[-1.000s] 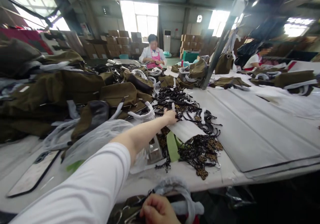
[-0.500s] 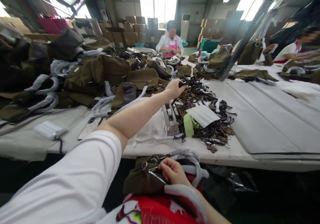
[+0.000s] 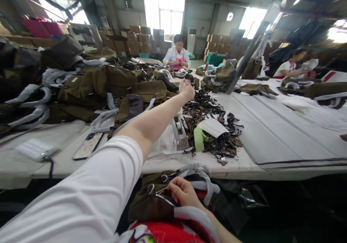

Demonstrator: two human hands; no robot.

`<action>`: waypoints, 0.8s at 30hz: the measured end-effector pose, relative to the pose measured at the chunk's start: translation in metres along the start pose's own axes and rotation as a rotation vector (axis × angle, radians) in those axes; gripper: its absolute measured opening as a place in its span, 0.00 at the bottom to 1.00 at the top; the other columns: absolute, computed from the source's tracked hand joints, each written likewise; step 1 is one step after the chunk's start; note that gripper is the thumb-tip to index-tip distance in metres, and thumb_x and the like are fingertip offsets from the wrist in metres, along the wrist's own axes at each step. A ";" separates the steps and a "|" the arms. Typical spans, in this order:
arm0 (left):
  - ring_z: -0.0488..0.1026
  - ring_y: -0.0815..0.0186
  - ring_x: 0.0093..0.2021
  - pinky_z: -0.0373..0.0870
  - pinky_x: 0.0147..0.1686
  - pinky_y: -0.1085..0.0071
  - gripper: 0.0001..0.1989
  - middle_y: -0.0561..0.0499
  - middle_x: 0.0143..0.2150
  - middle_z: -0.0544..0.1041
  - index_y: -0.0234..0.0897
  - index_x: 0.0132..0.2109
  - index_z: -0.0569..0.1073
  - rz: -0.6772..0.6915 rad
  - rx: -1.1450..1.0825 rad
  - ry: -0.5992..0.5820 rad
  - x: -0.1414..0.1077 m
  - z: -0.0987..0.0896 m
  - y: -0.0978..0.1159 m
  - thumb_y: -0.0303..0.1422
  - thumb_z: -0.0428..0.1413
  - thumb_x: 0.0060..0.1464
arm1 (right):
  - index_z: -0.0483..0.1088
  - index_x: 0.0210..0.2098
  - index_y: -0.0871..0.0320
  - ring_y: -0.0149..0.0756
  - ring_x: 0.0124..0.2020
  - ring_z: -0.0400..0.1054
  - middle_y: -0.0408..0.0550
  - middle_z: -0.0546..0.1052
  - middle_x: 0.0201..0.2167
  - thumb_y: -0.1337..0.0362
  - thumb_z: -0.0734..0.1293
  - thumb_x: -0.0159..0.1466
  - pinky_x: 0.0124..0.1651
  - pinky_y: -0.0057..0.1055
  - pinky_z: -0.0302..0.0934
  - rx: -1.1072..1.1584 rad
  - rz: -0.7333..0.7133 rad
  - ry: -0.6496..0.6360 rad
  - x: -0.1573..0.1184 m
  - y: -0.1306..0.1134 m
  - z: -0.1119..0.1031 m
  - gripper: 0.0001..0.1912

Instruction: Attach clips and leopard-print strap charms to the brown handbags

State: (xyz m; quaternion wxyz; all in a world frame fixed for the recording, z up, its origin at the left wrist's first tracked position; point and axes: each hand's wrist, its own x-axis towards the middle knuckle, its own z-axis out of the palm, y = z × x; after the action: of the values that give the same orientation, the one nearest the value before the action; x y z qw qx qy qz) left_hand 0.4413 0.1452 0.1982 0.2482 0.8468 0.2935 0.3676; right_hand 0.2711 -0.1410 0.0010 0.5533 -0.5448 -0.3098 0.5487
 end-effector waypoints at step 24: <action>0.63 0.47 0.64 0.51 0.64 0.49 0.18 0.29 0.57 0.73 0.24 0.55 0.69 -0.287 0.493 -0.623 -0.309 -0.087 -0.055 0.29 0.51 0.60 | 0.67 0.30 0.57 0.25 0.16 0.49 0.34 0.60 0.13 0.38 0.67 0.56 0.21 0.26 0.43 -0.112 0.043 -0.064 -0.001 -0.006 0.008 0.26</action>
State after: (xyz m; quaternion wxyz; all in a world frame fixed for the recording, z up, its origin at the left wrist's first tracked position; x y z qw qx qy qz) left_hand 0.1850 -0.0084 0.0688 0.1636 0.9020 0.3987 -0.0257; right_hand 0.2651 -0.1385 0.0081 0.4999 -0.5636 -0.3454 0.5596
